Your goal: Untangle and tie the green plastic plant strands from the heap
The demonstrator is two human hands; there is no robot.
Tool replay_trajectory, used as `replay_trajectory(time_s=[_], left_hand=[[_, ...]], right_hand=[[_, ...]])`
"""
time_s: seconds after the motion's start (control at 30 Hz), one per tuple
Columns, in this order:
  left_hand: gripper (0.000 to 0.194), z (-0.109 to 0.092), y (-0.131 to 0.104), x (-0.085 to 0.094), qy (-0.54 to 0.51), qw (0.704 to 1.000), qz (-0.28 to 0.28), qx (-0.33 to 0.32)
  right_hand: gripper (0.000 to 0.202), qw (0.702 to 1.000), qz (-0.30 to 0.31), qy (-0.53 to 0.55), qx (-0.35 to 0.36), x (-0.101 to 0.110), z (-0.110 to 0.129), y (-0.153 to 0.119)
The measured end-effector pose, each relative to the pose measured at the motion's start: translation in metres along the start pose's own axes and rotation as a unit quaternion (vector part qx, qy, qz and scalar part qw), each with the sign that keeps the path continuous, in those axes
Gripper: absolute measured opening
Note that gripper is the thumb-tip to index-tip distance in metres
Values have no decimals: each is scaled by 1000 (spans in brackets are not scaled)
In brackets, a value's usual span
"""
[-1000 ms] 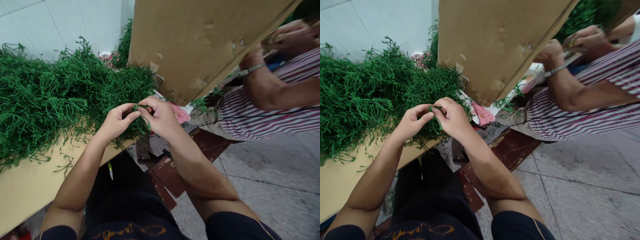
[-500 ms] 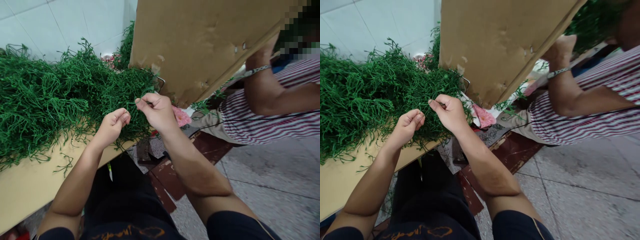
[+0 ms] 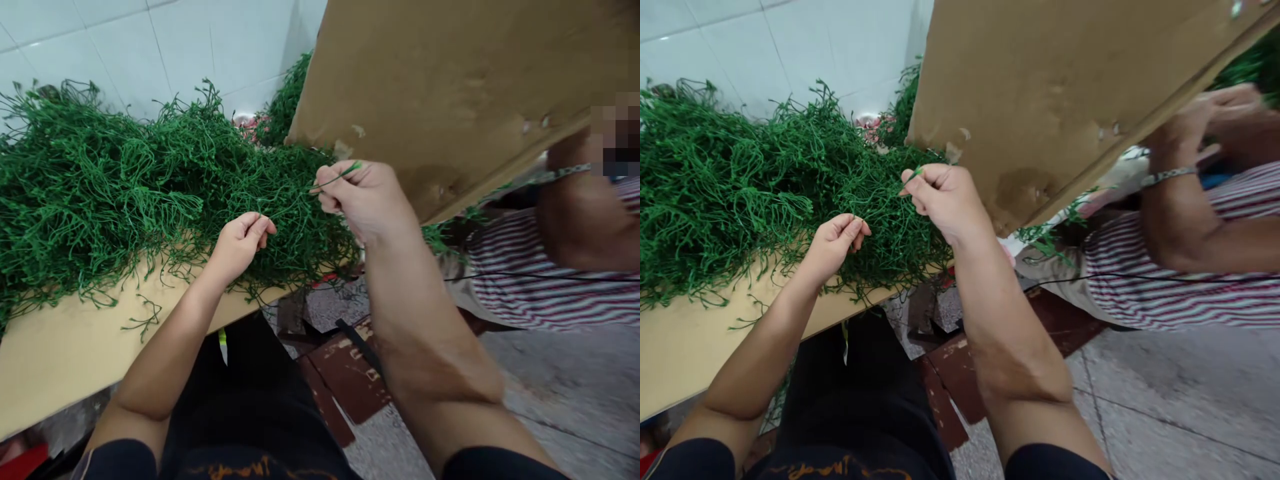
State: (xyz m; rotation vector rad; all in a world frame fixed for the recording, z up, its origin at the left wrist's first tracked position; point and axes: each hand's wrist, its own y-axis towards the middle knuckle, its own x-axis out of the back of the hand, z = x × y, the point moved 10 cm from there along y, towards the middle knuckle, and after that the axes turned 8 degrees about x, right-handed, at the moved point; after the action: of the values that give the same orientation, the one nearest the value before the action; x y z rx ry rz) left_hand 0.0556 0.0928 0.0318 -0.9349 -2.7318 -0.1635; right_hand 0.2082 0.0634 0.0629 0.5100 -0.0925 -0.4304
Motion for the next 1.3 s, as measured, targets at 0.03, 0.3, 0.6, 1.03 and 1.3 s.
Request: replay_trajectory(time_s=[0.03,0.3,0.6,1.03,1.3], left_hand=[[22,3,1,2,-3,1000,-3,7],[26,9,14,9,27,998,-48,11],[26,-22,-15,20,254,951,-117,-131],[21,-11,8,28,45,991,-112,-52],[21,-21,9,26,103,984,-105,-105]], right_hand=[[48,1000,0,6,-8,-1,-1,-1],[30,999,-18,-29,32,7,5,9],[11,986,-16,-117,116,19,0,26],[18,991,18,-41,130,-28,33,8],[20,971,99,-169,140,-47,28,-4]])
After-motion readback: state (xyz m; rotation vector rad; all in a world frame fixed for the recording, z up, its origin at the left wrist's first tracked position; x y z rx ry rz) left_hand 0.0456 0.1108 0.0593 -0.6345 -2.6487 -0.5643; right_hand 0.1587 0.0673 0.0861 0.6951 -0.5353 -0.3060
